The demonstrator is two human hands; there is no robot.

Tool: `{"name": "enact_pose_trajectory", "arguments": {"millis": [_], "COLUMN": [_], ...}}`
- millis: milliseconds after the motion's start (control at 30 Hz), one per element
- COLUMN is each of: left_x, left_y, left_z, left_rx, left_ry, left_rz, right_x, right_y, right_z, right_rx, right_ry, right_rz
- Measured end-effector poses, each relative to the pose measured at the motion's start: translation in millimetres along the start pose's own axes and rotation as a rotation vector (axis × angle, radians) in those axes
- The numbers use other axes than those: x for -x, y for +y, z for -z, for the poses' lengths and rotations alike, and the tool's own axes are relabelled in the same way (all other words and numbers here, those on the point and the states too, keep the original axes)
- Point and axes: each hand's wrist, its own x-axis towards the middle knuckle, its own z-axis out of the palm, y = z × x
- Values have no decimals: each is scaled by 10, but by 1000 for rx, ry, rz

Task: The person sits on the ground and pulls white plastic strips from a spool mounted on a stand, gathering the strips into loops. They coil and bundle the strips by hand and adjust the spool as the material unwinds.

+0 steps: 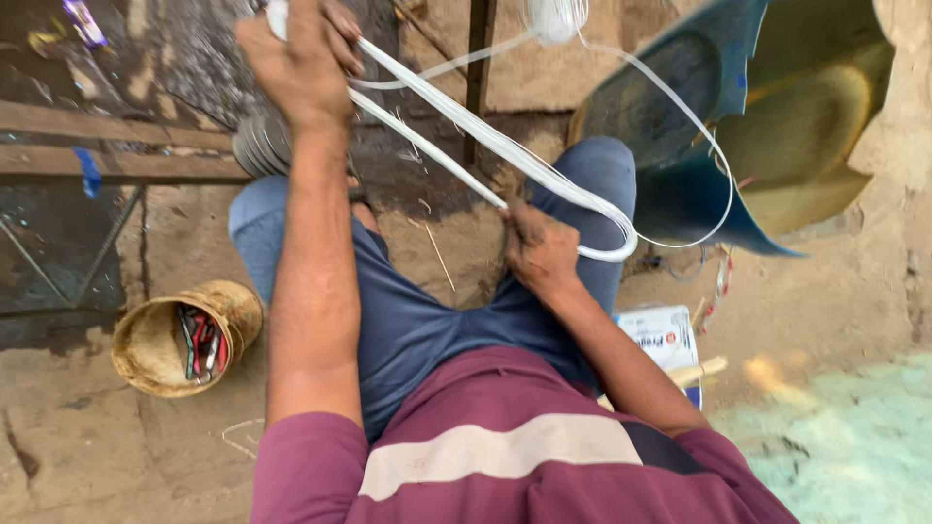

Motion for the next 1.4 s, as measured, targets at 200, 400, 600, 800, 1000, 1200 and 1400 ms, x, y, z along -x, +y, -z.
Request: {"name": "enact_pose_trajectory", "arguments": {"millis": [200,400,600,800,1000,1200,1400], "left_x": [2,84,115,110,223,420,448], "left_y": [210,297,427,493,394,443,474], "left_z": [200,139,-77,-164,-330,-541,-550], "left_rx": [14,123,55,91,158,75,-36], "left_ry": [112,-47,-27,76,103,-147,-206], "left_rz": [86,48,30,190,361,234,227], "right_x": [526,663,638,538,224,-740,-1312], "right_y": [234,462,556,497,-36,-505,-756], "right_z": [542,638,598,540,460,292,140], "right_rx": [84,153,145,219,204,104,-47], "right_ry": [-24,31,84,24,198,70,-42], "right_rz": [25,-54,-49,-109,48,230,363]}}
